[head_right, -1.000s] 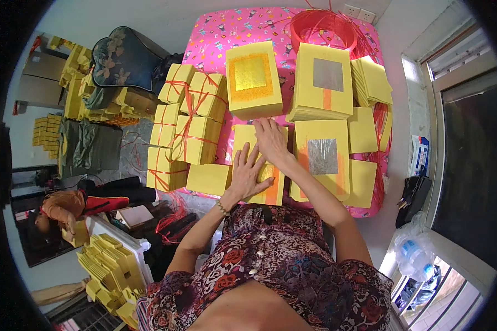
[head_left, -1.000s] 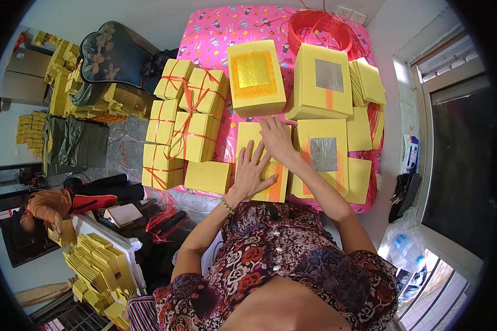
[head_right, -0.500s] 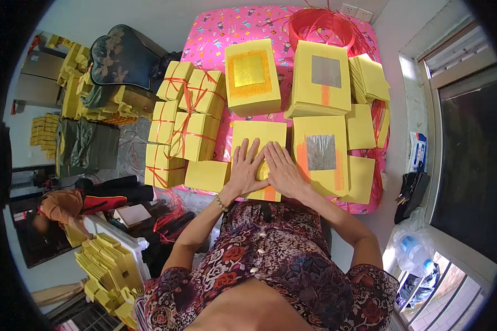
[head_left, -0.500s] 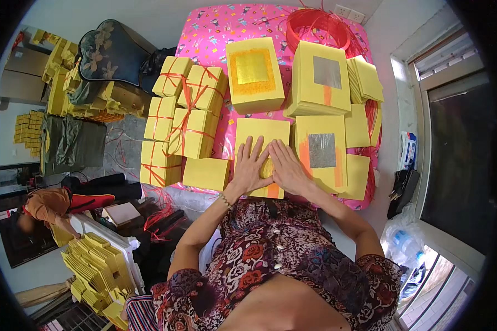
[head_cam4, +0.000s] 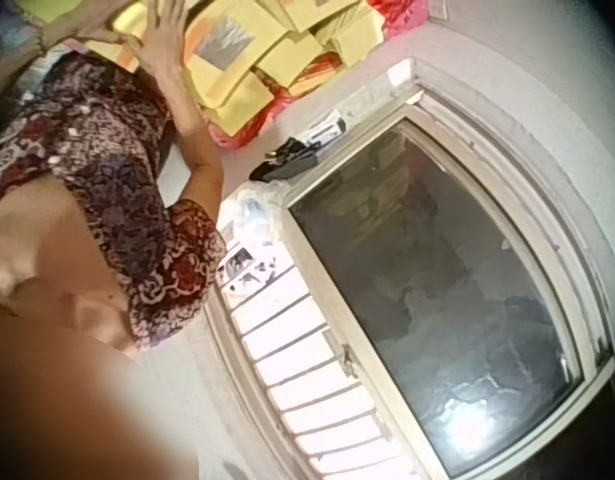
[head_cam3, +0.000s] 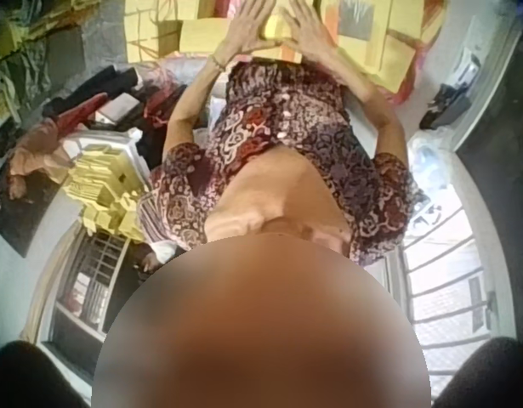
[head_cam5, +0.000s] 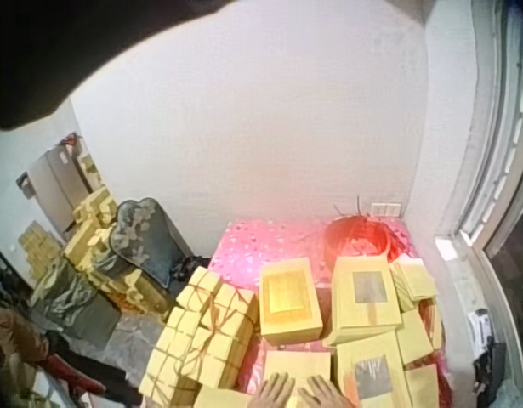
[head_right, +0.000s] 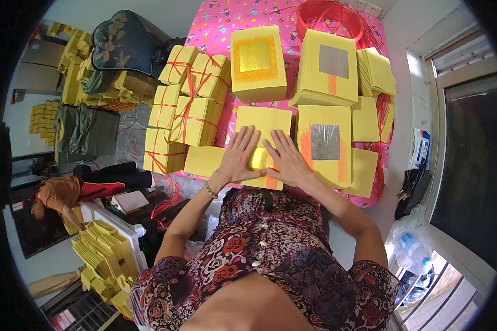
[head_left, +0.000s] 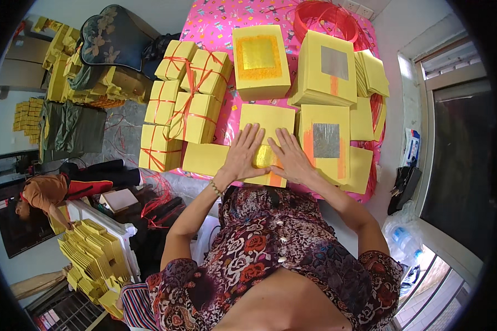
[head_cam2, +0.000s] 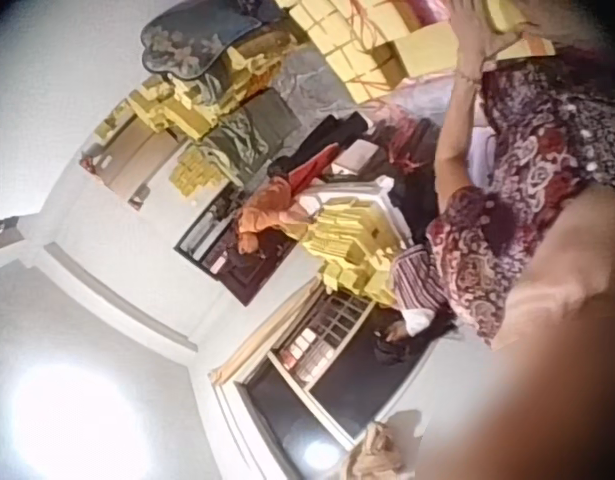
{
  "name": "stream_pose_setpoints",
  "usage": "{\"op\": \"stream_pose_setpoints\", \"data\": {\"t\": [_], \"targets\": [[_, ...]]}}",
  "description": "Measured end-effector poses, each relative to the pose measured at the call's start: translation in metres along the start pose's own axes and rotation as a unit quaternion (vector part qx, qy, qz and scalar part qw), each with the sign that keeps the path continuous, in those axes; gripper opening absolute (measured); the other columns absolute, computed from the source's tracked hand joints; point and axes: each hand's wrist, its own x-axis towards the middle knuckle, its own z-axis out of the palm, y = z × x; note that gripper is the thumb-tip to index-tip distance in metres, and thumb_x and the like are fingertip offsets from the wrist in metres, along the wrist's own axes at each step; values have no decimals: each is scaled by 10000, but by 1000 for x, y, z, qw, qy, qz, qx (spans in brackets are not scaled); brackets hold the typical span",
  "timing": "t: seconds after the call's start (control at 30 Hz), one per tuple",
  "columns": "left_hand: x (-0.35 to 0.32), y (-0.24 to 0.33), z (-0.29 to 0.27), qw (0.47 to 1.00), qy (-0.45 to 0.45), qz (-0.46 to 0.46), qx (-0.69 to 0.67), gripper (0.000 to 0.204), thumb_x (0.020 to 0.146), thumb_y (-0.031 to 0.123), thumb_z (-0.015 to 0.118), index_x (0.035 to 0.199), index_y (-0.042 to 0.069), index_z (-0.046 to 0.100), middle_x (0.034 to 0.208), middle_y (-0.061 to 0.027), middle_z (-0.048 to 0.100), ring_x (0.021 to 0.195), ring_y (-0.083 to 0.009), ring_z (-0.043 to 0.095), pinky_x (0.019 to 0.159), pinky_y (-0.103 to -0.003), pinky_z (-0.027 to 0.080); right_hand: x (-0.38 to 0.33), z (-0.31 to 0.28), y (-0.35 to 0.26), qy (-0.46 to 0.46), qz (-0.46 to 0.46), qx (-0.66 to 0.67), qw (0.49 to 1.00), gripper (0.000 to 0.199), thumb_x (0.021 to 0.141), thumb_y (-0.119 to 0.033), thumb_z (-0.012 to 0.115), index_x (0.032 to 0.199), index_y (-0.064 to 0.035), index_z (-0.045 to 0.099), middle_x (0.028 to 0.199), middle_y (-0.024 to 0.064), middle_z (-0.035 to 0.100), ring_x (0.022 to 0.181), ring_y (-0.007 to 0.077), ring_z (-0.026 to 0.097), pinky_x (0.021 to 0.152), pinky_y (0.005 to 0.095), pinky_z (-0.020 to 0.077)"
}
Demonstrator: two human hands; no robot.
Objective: Organizing and stacking bundles of yellow joss paper with gold and silver foil inserts.
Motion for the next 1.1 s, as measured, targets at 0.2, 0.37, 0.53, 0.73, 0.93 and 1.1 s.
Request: {"op": "stream_pose_setpoints", "data": {"t": [0.2, 0.37, 0.53, 0.73, 0.93, 1.1], "targets": [[-7, -13, 5, 999, 16, -11, 30, 1085, 763, 741, 607, 1558, 78, 281, 1616, -212, 211, 1507, -401, 144, 1199, -565, 141, 1, -1, 0, 5, -4, 15, 1000, 911, 864, -438, 681, 1560, -51, 238, 1610, 272, 143, 1508, 424, 104, 1216, 532, 152], [-8, -14, 9, 999, 21, -25, 3, 1068, 772, 728, 613, 1567, 100, 272, 1622, -207, 200, 1512, -400, 126, 1200, -566, 132, 1, -2, 1, -1, -3, 11, 1000, 953, 843, -470, 697, 1560, -43, 236, 1616, 264, 139, 1509, 424, 106, 1216, 534, 150], [-7, -13, 6, 1000, 2, -27, 4, 1084, 786, 744, 597, 1568, 76, 255, 1617, -241, 184, 1510, -426, 102, 1204, -567, 106, 2, -4, -2, -6, -1, -26, 1000, 939, 883, -561, 624, 1560, -39, 236, 1620, 234, 158, 1514, 388, 112, 1229, 507, 140], [-8, -4, 8, 997, 52, -51, -6, 948, 849, 618, 608, 1563, 90, 276, 1622, -237, 164, 1503, -435, 98, 1196, -571, 130, 2, -6, 0, 21, -24, -67, 997, 825, 908, -452, 636, 1533, -32, 299, 1595, 221, 236, 1493, 378, 191, 1213, 488, 204], [-19, 35, 13, 964, 226, -121, -66, 691, 849, 226, 721, 1438, 30, 418, 1424, -261, 394, 1282, -379, 424, 1077, -510, 360, 13, -10, 11, 79, -23, -43, 996, 667, 868, -267, 703, 1430, -16, 447, 1470, 197, 434, 1385, 336, 385, 1130, 461, 329], [-11, 35, 64, 738, 203, -265, -586, 427, 923, 182, 686, 1232, -40, 493, 1062, -152, 640, 869, -222, 680, 743, -326, 566, 26, -7, 25, 144, -57, -73, 985, 447, 831, -222, 739, 1216, -41, 602, 1228, 135, 595, 1178, 284, 572, 980, 412, 430]]}}
